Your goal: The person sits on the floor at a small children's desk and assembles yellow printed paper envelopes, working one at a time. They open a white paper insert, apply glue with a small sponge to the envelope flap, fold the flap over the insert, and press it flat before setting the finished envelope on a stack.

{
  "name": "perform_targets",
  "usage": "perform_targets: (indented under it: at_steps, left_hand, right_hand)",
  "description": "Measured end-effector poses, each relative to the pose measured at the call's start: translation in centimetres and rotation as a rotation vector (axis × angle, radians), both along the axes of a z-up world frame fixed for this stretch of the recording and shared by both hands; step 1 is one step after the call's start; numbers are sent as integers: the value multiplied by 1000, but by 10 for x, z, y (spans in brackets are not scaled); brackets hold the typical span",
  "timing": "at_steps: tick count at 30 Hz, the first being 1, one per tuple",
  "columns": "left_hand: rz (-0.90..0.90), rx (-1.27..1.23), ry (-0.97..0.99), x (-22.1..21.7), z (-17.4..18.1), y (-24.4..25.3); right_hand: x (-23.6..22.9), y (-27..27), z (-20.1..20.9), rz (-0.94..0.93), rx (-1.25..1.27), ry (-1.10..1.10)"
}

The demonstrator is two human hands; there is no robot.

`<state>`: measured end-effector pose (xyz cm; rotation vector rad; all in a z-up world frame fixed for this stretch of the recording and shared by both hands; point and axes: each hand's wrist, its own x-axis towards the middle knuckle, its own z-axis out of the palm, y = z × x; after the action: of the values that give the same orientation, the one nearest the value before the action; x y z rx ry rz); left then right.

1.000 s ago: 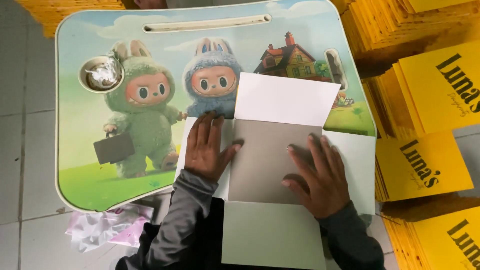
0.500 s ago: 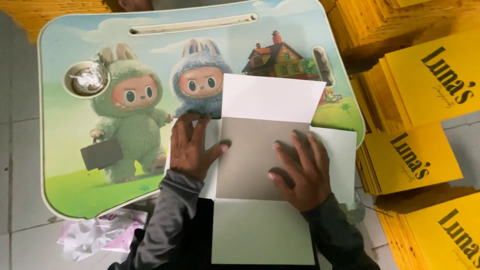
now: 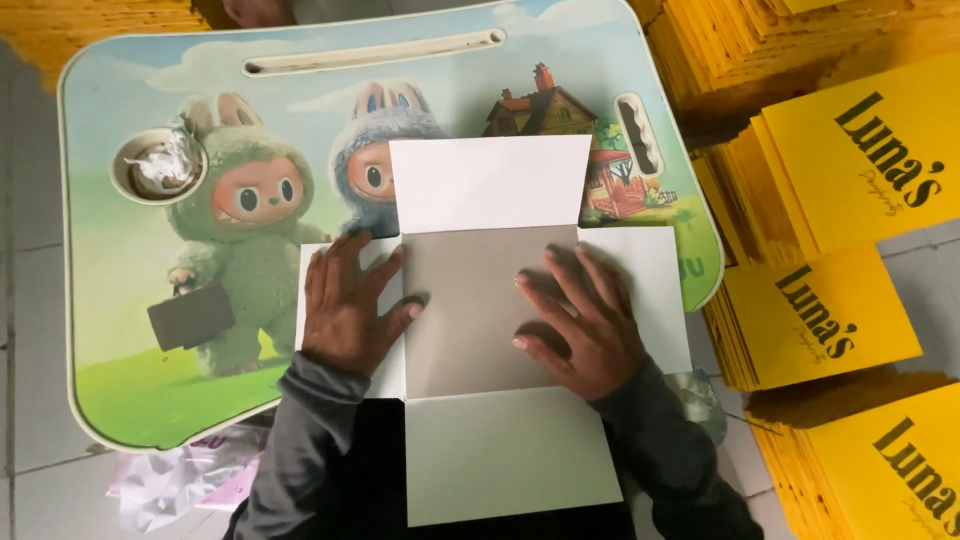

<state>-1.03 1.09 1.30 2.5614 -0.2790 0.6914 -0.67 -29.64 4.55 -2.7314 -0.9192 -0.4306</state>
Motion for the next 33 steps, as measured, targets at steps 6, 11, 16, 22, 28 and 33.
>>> perform_targets:
  at_steps: [6,11,16,22,28,33]
  left_hand:
    - [-35,-49,123,-2,-3,7]
    - [-58,-119,167,-1,4,6]
    - [-48,-103,161,-2,0,7]
    - [-48,-108,171,-2,-1,7]
    - [-59,-103,155,0,-8,9]
    - [-30,-135,189,-4,-12,6]
  right_hand:
    - [10,-16,-4,118,40,-23]
    - [12,-23,-7,139,66,-21]
    - [14,-24,-7,156,105,10]
    - [14,-24,-7,153,100,45]
    - [14,-25,-7,157,104,55]
    - [13,-25,1,196,113,79]
